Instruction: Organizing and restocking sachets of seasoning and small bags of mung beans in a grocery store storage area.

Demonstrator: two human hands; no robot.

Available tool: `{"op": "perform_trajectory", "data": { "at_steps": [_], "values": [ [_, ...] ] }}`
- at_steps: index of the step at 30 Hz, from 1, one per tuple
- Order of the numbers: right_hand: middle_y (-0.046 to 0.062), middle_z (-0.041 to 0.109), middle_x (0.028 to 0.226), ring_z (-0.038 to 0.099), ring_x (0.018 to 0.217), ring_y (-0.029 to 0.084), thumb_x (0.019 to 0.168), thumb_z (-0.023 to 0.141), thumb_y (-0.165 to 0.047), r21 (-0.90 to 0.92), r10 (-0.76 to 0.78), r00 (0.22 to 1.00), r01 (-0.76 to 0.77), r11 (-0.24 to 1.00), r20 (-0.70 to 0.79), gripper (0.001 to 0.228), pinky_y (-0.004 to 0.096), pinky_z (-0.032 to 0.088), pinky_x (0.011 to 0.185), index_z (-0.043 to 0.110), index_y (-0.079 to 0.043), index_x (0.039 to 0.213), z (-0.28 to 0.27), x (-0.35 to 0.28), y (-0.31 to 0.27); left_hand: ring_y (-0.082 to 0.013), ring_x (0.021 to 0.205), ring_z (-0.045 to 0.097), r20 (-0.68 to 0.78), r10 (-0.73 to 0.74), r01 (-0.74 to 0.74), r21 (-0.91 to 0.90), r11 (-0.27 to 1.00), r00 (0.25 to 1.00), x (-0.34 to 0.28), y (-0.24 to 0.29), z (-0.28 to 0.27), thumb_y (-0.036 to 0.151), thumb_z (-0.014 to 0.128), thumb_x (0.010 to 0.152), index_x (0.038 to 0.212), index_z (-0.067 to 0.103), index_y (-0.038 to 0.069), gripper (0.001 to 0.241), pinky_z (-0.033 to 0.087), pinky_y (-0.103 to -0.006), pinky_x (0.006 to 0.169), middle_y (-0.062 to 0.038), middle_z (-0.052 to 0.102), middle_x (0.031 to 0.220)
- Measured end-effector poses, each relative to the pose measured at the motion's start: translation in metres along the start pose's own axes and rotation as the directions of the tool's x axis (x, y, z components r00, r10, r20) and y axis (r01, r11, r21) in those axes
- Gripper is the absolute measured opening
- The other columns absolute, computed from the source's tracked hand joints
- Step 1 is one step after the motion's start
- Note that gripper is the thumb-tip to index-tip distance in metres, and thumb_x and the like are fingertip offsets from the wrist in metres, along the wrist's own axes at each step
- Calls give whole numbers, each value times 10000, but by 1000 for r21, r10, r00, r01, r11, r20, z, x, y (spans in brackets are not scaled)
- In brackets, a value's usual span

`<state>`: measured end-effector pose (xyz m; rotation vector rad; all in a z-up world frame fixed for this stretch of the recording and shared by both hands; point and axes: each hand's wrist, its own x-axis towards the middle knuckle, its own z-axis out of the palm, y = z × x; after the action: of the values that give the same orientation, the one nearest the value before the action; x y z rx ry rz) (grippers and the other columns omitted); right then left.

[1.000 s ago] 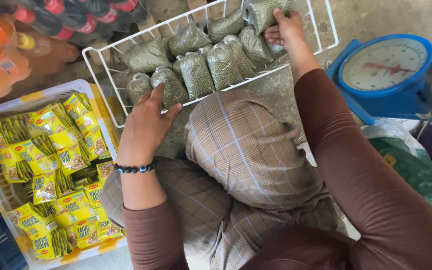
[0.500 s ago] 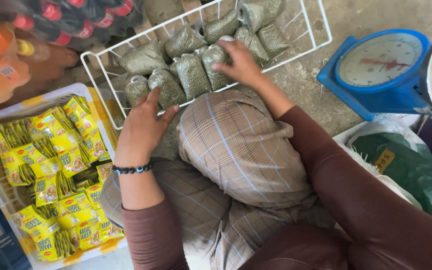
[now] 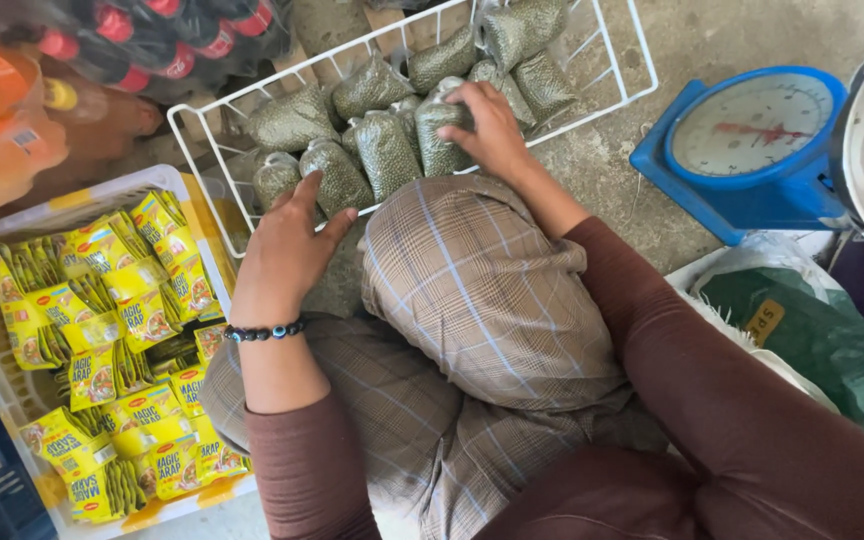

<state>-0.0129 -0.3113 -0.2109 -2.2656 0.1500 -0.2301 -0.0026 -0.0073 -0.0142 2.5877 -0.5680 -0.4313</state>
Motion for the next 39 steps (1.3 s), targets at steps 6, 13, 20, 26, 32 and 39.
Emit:
{"op": "perform_trajectory", "data": {
  "at_steps": [6, 13, 20, 26, 32, 39],
  "values": [
    [124, 683, 1284, 674, 1193, 259, 896, 840, -261, 74, 60, 995, -66, 995, 83, 448, 428, 548, 1041, 558, -73, 1188, -27, 1, -10, -459, 1137, 628, -1, 27, -27, 8, 1000, 1000, 3, 0, 3, 392, 728, 919, 1413, 556, 29, 636, 504, -515, 936, -286, 651, 1250],
    [196, 557, 1328, 595, 1165, 341, 923, 833, -276, -31, 54, 992, -51, 998, 117, 667, 461, 505, 1003, 514, -189, 1503, -31, -13, -10, -458, 1142, 622, 13, 4, -4, 15, 1000, 1000, 1, 3, -1, 403, 719, 910, 1407, 556, 35, 639, 500, -522, 933, -282, 648, 1256],
    [166, 614, 1283, 618, 1190, 346, 892, 854, -288, 54, -19, 997, 23, 998, -79, 526, 467, 512, 1004, 581, -105, 1303, -26, -21, 6, -459, 1150, 623, 1, 33, -33, 24, 999, 999, 2, -1, 5, 404, 716, 918, 1413, 559, 43, 632, 502, -517, 946, -287, 645, 1267],
    [144, 687, 1298, 654, 1220, 311, 865, 889, -105, 15, -73, 912, 86, 996, -404, 527, 436, 526, 1036, 628, -93, 1323, -102, 8, 18, -458, 1154, 624, -5, -13, 13, 17, 1000, 1000, -1, -9, 6, 414, 720, 912, 1414, 560, 48, 641, 506, -511, 951, -296, 643, 1257],
    [156, 662, 1303, 641, 1217, 352, 861, 837, -99, -222, 103, 980, -140, 965, -168, 514, 476, 510, 1063, 644, -131, 1336, -141, 29, 16, -447, 1142, 629, 22, -17, 17, -9, 1000, 1000, -2, 8, -4, 410, 706, 902, 1429, 543, 60, 653, 503, -507, 940, -259, 652, 1258],
    [219, 558, 1417, 518, 1301, 424, 921, 742, -111, -324, 308, 949, -272, 906, 65, 510, 511, 380, 1131, 597, -133, 1410, -105, 34, 40, -448, 1158, 625, -29, 21, -22, -24, 999, 999, -7, -1, -1, 397, 715, 911, 1413, 560, 47, 631, 500, -503, 950, -268, 642, 1286]
  ]
}}
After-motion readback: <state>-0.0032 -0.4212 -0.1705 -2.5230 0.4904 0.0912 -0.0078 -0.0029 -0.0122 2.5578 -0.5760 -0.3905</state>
